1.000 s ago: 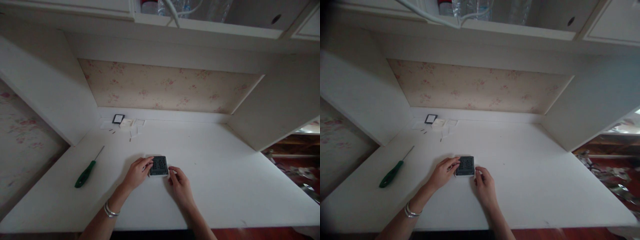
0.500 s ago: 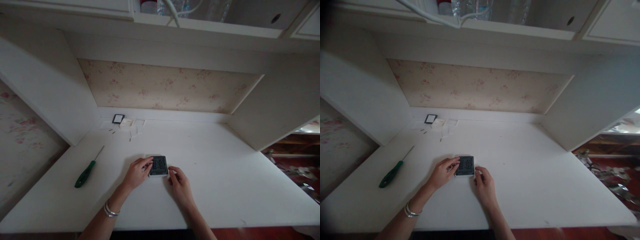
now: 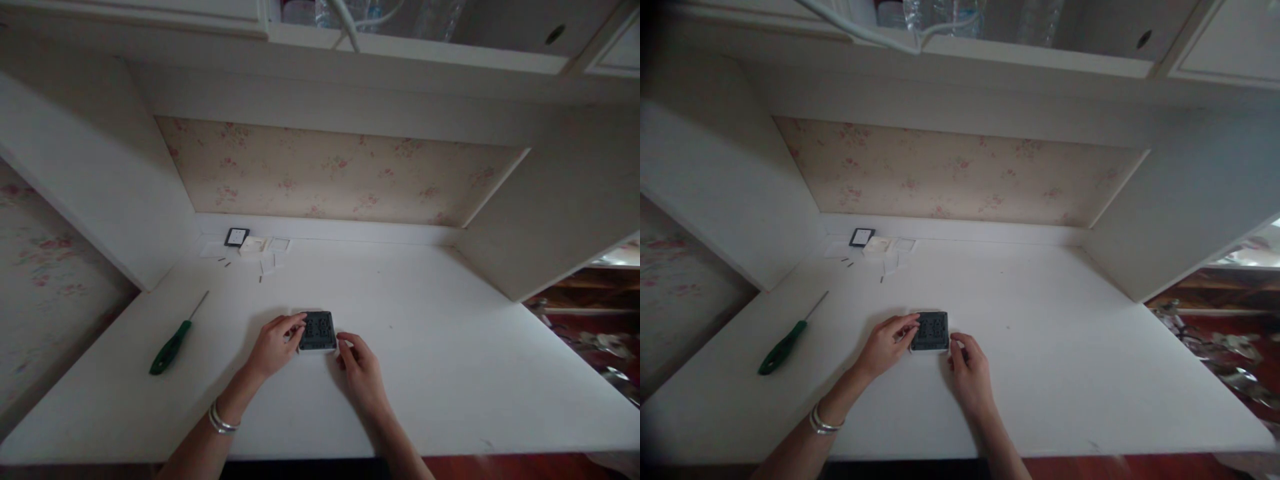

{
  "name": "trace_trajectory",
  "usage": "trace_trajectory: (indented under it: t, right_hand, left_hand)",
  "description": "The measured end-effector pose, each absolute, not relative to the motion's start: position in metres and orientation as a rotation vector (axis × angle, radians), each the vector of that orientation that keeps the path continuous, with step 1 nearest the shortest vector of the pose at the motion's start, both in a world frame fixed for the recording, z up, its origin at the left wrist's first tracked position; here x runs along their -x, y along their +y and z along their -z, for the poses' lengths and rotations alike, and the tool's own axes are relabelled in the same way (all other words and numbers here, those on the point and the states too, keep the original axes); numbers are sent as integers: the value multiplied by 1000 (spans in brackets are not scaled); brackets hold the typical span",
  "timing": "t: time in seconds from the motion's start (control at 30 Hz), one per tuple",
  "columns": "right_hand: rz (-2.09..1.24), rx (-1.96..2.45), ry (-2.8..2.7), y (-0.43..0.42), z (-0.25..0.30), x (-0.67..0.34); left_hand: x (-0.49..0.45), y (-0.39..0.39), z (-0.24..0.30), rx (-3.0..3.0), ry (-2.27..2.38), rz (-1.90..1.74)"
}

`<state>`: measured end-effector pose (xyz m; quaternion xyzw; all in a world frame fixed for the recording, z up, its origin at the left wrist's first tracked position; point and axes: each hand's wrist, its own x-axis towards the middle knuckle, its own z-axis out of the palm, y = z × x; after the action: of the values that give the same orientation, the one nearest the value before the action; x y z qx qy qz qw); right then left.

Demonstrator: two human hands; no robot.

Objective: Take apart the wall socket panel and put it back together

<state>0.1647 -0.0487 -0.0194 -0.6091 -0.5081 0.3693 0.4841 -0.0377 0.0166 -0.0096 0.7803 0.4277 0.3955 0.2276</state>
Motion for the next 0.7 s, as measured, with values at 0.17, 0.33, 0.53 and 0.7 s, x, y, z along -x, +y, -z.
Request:
trace_trajectory:
  t: [0.17,0.33,0.53,0.7]
  right_hand:
    - [-898,1488,-1249,-49,19,-165]
    - [-894,1477,-1237,-50,17,-165]
    - [-918,1485,-1216,-50,16,-164]
    - [-925,1482,-1203,-49,17,-164]
  left_hand:
    - [40,17,5,-2130,1241,-1147]
    - [41,17,6,-2126,1238,-1135]
    - [41,16,5,-2176,1220,-1119]
    - [40,15,3,-2225,1190,-1094]
